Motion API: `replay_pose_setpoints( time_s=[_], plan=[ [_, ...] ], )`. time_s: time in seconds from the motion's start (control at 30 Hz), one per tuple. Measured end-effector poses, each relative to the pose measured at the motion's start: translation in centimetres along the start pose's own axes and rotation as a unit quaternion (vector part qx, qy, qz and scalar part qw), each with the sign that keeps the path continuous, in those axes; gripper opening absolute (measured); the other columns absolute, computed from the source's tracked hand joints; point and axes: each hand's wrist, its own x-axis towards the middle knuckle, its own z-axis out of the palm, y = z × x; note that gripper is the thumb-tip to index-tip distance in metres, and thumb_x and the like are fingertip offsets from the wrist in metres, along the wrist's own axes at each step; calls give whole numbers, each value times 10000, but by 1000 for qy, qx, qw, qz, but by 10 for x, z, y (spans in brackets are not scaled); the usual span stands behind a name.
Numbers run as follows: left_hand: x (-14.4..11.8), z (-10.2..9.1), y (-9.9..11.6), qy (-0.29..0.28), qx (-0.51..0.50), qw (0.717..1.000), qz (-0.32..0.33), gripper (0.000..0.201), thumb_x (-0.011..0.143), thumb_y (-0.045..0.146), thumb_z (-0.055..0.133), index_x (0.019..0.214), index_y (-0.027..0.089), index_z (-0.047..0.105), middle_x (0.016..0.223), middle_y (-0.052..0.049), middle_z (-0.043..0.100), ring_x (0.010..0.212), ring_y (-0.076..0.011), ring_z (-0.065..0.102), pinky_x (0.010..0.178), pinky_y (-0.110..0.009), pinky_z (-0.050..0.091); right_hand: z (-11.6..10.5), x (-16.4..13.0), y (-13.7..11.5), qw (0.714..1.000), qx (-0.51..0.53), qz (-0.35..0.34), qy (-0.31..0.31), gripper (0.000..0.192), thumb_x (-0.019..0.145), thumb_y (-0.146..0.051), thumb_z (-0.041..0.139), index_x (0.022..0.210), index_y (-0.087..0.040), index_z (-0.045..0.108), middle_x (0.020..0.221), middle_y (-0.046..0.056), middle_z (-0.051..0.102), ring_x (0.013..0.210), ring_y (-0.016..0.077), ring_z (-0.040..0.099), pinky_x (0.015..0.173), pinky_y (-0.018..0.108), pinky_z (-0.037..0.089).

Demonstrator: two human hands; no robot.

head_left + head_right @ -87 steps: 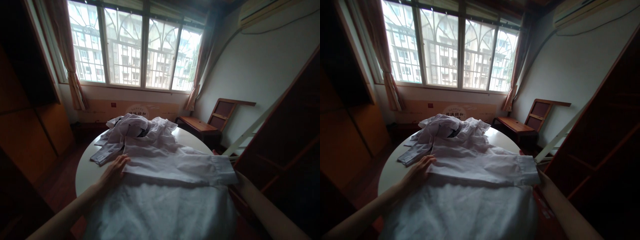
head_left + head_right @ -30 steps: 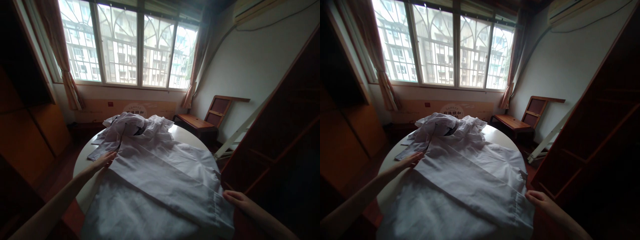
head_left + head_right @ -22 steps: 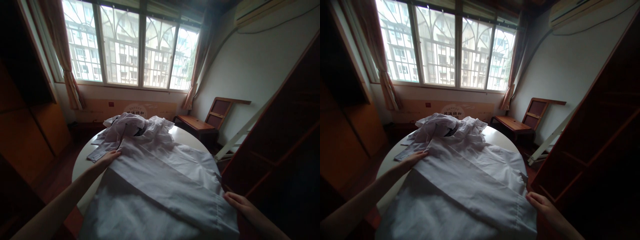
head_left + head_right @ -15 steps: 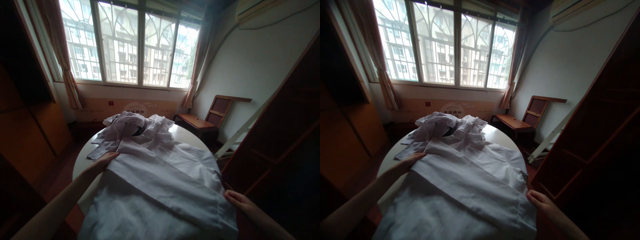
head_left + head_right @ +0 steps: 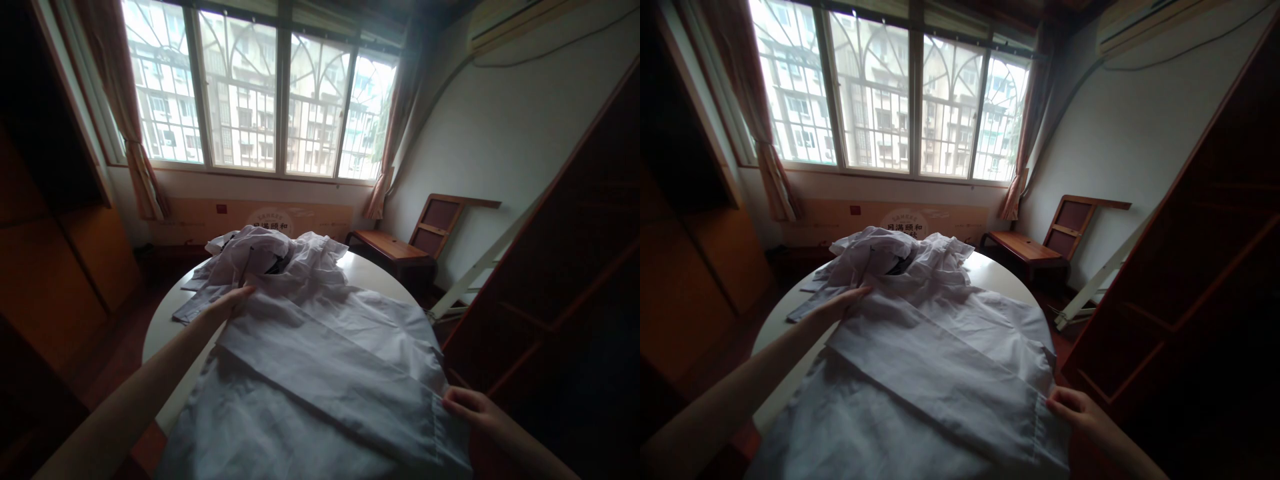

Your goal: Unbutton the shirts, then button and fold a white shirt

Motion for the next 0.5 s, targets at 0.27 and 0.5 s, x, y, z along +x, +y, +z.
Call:
replay_pose_setpoints(
  time_s=[0.27, 0.5],
  plan=[
    [5, -4, 12, -55, -41, 994, 80, 339, 691, 318, 623, 943, 97, 580, 675, -57, 634, 533, -146, 580, 516, -259, 485, -3, -1, 1, 1000, 11, 0, 2, 466, 631, -607, 569, 597, -143, 543, 618, 21, 534, 626, 150, 487, 579, 236, 393],
    [48, -17, 5, 166, 208, 952, 153, 371, 742, 421, 520, 904, 97, 598, 691, -70, 620, 620, -183, 577, 523, -238, 410, 2, -2, -4, 998, 53, 5, 16, 475, 617, -623, 567, 594, -153, 508, 592, 10, 509, 598, 138, 480, 568, 231, 384]
  ],
)
